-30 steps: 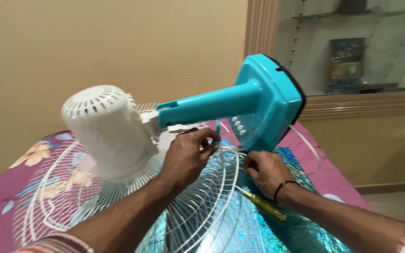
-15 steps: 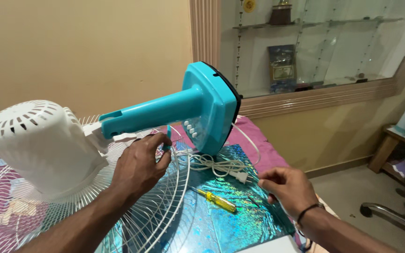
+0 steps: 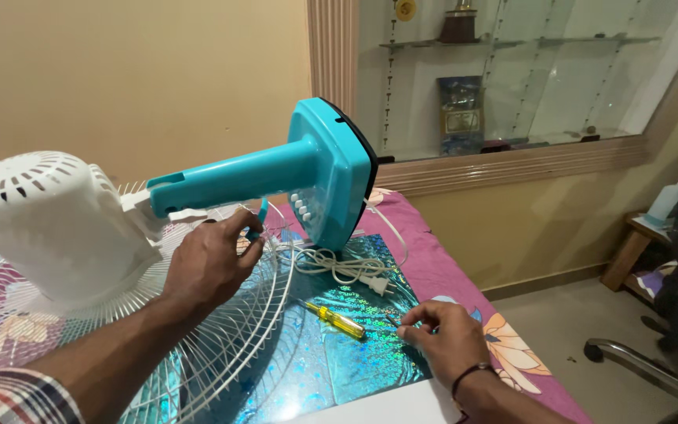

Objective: The person disassembles a small table fan by removing the power cord, detaching the motor housing, and unscrewing the front grille. The components are placed on the bed.

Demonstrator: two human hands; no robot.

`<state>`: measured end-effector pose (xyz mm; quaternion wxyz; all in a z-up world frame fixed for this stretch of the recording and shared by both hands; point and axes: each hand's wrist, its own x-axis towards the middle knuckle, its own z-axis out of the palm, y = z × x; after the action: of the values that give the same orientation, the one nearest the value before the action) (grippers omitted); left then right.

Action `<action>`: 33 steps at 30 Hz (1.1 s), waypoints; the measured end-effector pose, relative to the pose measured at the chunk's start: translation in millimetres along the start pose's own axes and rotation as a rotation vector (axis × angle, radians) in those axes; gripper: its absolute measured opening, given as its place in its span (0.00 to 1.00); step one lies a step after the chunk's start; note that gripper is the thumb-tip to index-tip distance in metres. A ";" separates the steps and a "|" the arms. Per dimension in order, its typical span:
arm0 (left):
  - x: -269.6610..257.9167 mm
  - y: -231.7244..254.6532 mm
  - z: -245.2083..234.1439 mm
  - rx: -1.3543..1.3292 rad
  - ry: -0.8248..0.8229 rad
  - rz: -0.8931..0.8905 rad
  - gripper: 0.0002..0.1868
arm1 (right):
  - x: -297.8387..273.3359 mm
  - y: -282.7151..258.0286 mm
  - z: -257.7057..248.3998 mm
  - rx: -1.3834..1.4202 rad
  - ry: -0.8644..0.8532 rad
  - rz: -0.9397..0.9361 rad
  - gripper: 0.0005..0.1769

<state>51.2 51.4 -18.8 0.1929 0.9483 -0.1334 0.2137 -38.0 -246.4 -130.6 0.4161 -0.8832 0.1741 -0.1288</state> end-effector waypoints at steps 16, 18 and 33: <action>-3.7 -2.2 2.9 0.080 -0.001 -0.002 0.14 | -0.7 15.4 -9.0 -0.018 -0.017 -0.058 0.12; -2.9 0.0 2.3 0.068 0.007 0.017 0.14 | -0.2 18.1 -9.4 -0.030 0.014 -0.050 0.10; -9.2 -4.3 2.2 -0.030 0.284 0.342 0.09 | -8.8 21.1 -18.4 0.070 0.040 -0.112 0.08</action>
<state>45.4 55.8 -26.1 0.1848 0.8693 -0.2669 0.3728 -57.1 -267.9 -136.4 0.4354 -0.8737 0.1277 -0.1754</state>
